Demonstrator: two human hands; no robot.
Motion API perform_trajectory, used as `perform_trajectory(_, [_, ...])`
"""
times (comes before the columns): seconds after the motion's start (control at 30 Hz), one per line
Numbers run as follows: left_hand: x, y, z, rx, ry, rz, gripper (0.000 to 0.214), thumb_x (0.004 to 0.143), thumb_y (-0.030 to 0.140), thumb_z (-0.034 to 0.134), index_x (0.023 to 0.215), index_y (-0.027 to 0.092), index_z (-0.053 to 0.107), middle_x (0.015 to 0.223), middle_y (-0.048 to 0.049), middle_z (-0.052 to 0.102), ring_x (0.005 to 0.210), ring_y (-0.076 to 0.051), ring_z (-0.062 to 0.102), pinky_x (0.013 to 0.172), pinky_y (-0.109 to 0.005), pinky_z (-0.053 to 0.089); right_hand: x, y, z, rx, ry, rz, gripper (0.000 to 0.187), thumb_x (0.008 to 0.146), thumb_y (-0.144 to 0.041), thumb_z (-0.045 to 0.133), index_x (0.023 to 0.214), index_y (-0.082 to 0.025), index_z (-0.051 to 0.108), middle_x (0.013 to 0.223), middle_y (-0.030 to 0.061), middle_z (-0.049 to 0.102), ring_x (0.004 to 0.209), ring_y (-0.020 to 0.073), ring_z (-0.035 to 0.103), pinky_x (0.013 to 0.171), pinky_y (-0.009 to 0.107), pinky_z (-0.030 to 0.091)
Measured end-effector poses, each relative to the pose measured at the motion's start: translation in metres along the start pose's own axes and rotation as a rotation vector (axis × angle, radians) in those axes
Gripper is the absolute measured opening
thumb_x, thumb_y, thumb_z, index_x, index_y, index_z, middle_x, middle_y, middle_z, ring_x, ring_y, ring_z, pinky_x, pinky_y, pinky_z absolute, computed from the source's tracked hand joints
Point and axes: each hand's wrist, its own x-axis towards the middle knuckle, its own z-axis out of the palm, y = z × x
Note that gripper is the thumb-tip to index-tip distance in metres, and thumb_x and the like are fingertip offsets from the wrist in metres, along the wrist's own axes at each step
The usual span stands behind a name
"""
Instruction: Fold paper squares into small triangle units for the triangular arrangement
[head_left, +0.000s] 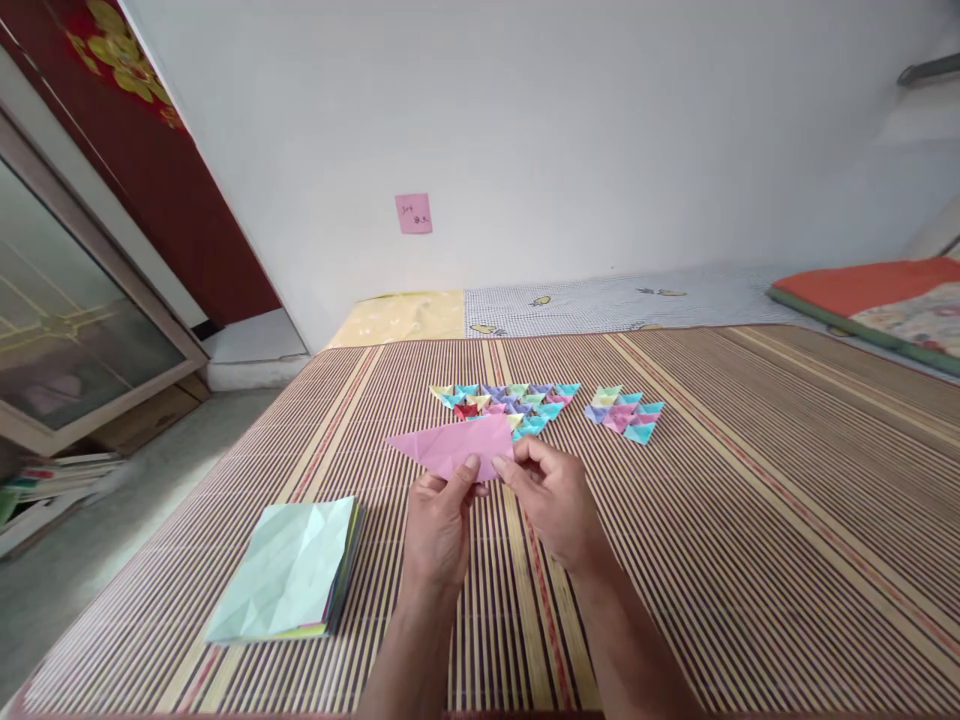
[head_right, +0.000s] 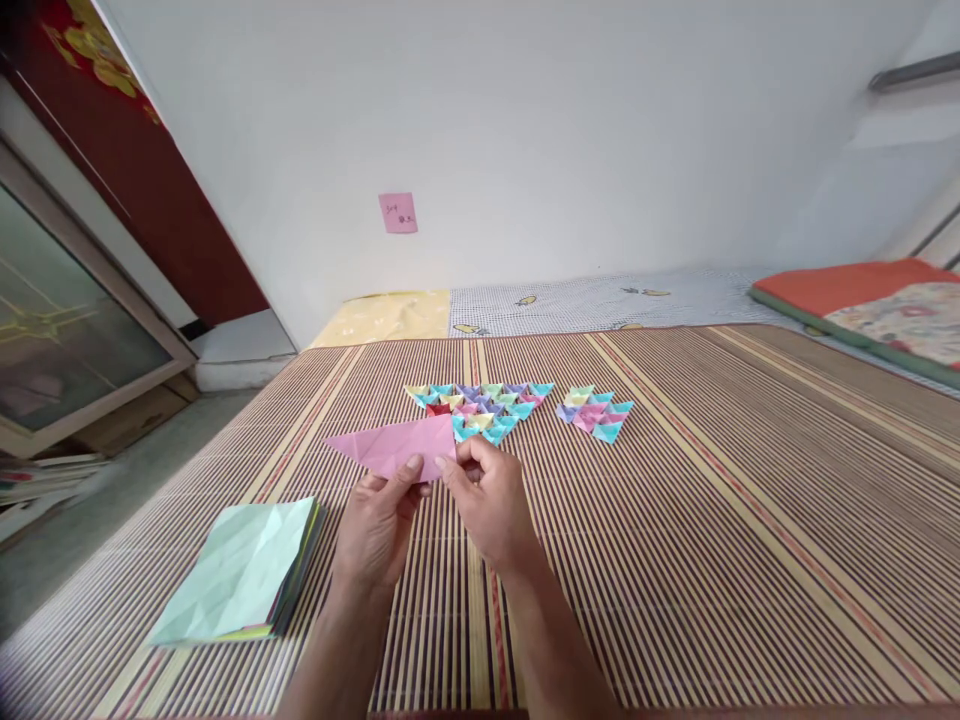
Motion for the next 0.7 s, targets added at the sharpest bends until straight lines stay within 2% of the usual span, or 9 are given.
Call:
perform_trajectory(0.17, [-0.001, 0.001, 0.001, -0.022, -0.009, -0.027, 0.036, 0.049, 0.031, 0.102, 0.067, 0.012, 0.077, 0.067, -0.0019, 0.075, 0.058, -0.009, 0.062, 0.050, -0.018, 0.049, 0.002, 0.002, -0.003, 0.088, 0.075, -0.020, 0.018, 0.087, -0.032, 0.071, 0.077, -0.019, 0.065, 0.073, -0.0005, 0.062, 0.067, 0.0149, 0.060, 0.065, 0.027, 0.049])
perform_trajectory(0.3, [-0.003, 0.000, 0.000, -0.009, -0.047, -0.046, 0.032, 0.055, 0.028, 0.100, 0.069, 0.013, 0.076, 0.073, -0.0023, 0.077, 0.059, -0.008, 0.061, 0.054, -0.017, 0.050, 0.003, 0.004, -0.003, 0.184, 0.136, 0.038, 0.019, 0.080, -0.032, 0.079, 0.076, -0.019, 0.065, 0.070, -0.0014, 0.063, 0.063, 0.0140, 0.059, 0.061, 0.026, 0.048])
perform_trajectory(0.47, [-0.009, 0.002, 0.000, 0.029, -0.134, -0.036, 0.028, 0.064, 0.025, 0.095, 0.084, 0.014, 0.079, 0.079, -0.0037, 0.078, 0.066, -0.012, 0.067, 0.056, -0.019, 0.050, 0.001, -0.004, -0.003, 0.223, 0.161, 0.054, 0.025, 0.076, -0.033, 0.084, 0.072, -0.020, 0.063, 0.065, -0.0032, 0.060, 0.059, 0.0123, 0.054, 0.057, 0.025, 0.046])
perform_trajectory(0.57, [-0.024, 0.009, 0.002, 0.039, -0.159, 0.006, 0.029, 0.071, 0.024, 0.092, 0.094, 0.014, 0.079, 0.088, -0.0058, 0.080, 0.077, -0.017, 0.073, 0.067, -0.024, 0.056, -0.008, -0.018, -0.004, 0.164, 0.137, 0.046, 0.025, 0.077, -0.033, 0.084, 0.070, -0.019, 0.063, 0.064, -0.0035, 0.058, 0.058, 0.0115, 0.053, 0.056, 0.024, 0.045])
perform_trajectory(0.63, [-0.041, 0.018, 0.001, 0.036, -0.164, 0.013, 0.028, 0.072, 0.023, 0.091, 0.095, 0.014, 0.078, 0.087, -0.0056, 0.080, 0.081, -0.019, 0.074, 0.074, -0.028, 0.058, -0.021, -0.030, -0.005, 0.193, 0.127, 0.072, 0.028, 0.074, -0.034, 0.087, 0.075, -0.020, 0.062, 0.069, -0.0027, 0.061, 0.063, 0.0132, 0.058, 0.060, 0.025, 0.049])
perform_trajectory(0.7, [-0.063, 0.029, -0.002, 0.018, -0.136, -0.017, 0.029, 0.069, 0.022, 0.092, 0.092, 0.014, 0.077, 0.084, -0.0037, 0.078, 0.076, -0.017, 0.072, 0.073, -0.027, 0.058, -0.042, -0.041, -0.009, 0.246, 0.105, 0.103, 0.034, 0.073, -0.038, 0.089, 0.085, -0.021, 0.061, 0.077, -0.0009, 0.066, 0.072, 0.0163, 0.064, 0.068, 0.028, 0.054])
